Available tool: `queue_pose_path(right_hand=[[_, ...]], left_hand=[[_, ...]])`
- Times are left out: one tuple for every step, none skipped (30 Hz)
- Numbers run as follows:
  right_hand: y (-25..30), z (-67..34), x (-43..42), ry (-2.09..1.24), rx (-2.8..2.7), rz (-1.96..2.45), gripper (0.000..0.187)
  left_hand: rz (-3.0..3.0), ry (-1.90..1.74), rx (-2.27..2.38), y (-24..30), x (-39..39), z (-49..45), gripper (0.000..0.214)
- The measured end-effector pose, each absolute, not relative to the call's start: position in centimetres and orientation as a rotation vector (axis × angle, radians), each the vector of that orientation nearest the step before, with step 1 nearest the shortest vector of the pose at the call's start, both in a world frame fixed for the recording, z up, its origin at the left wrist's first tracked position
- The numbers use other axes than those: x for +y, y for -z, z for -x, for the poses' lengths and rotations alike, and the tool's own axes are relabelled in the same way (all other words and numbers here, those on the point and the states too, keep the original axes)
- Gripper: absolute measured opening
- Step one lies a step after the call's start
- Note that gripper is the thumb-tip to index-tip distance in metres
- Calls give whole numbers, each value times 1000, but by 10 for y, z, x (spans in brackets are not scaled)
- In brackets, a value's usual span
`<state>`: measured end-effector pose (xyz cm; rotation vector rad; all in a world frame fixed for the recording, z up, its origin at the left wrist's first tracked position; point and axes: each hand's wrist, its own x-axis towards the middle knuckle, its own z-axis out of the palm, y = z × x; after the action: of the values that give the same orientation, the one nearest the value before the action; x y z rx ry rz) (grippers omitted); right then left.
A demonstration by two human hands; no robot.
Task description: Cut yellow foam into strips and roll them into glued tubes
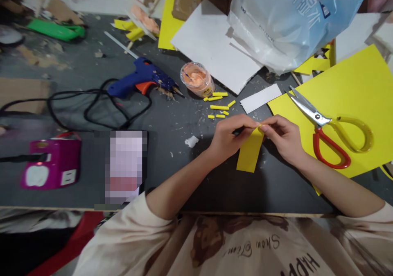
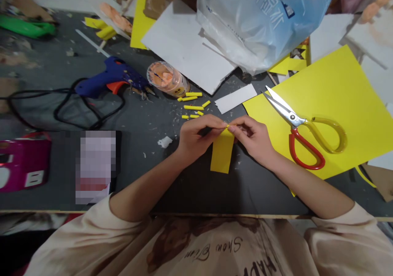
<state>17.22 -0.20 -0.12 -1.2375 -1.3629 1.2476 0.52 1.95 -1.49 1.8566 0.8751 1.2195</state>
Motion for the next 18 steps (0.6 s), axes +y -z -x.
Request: queue_pose_path(right_hand=[[2, -172, -2, -1218, -1376, 1255, 20], [2, -173, -3, -1190, -1390, 1277, 21], [3, -173, -3, -1166, -1403, 1297, 22], [3, -173, -3, -1147, -1418, 1313, 23], [3, -173, -3, -1132, -1431, 1322, 24], [3, -173, -3, -1124, -1441, 1324, 24], [3, -173, -3, -1118, -1449, 1321, 24], [3, -173, -3, -1112, -1455, 1318, 23], [3, -172, -3, -1103, -1461, 1318, 22], [3, -172, -2, -1092, -1467, 1323, 22], [3, -172, -2, -1082, -1471, 1331, 21], [3, -172, -2, -1074, -1474, 1342, 21], [3, -172, -2, -1070, -1475, 1351, 22], [4, -172, -2, -1070, -1474, 1359, 22], [4, -172, -2, -1071, -1472, 1363, 22], [4, -172, -2, -1074, -1470, 1364, 21], [4, -172, -3, -1077, -1469, 1362, 21], [4, -172, -3, -1080, -1469, 1360, 20]], left_hand=[[-1819, -1176, 918, 13, 19, -5, 10], [-1772, -1135, 955, 11, 19, -5, 10], [-1716, -1094, 984, 9, 20, -4, 13], [-1657, -1056, 1003, 7, 20, -3, 18], [-1606, -1020, 1017, 5, 21, -3, 22], [-1569, -986, 1037, 3, 22, -2, 24], [-1548, -948, 1060, 2, 23, -1, 26], [-1542, -910, 1082, 1, 25, -1, 28], [-1540, -878, 1105, 0, 26, 0, 29], [-1539, -845, 1123, 0, 27, 0, 29], [-1533, -812, 1134, 0, 29, 0, 28], [-1521, -780, 1135, -1, 30, 0, 27], [-1506, -752, 1133, -1, 31, 0, 26], [-1492, -730, 1131, -1, 31, 0, 26], [-1481, -717, 1128, -2, 32, 0, 26], [-1473, -709, 1127, -2, 32, 0, 25], [-1467, -707, 1129, -2, 32, 0, 25], [-1468, -705, 1132, -3, 32, 0, 25]])
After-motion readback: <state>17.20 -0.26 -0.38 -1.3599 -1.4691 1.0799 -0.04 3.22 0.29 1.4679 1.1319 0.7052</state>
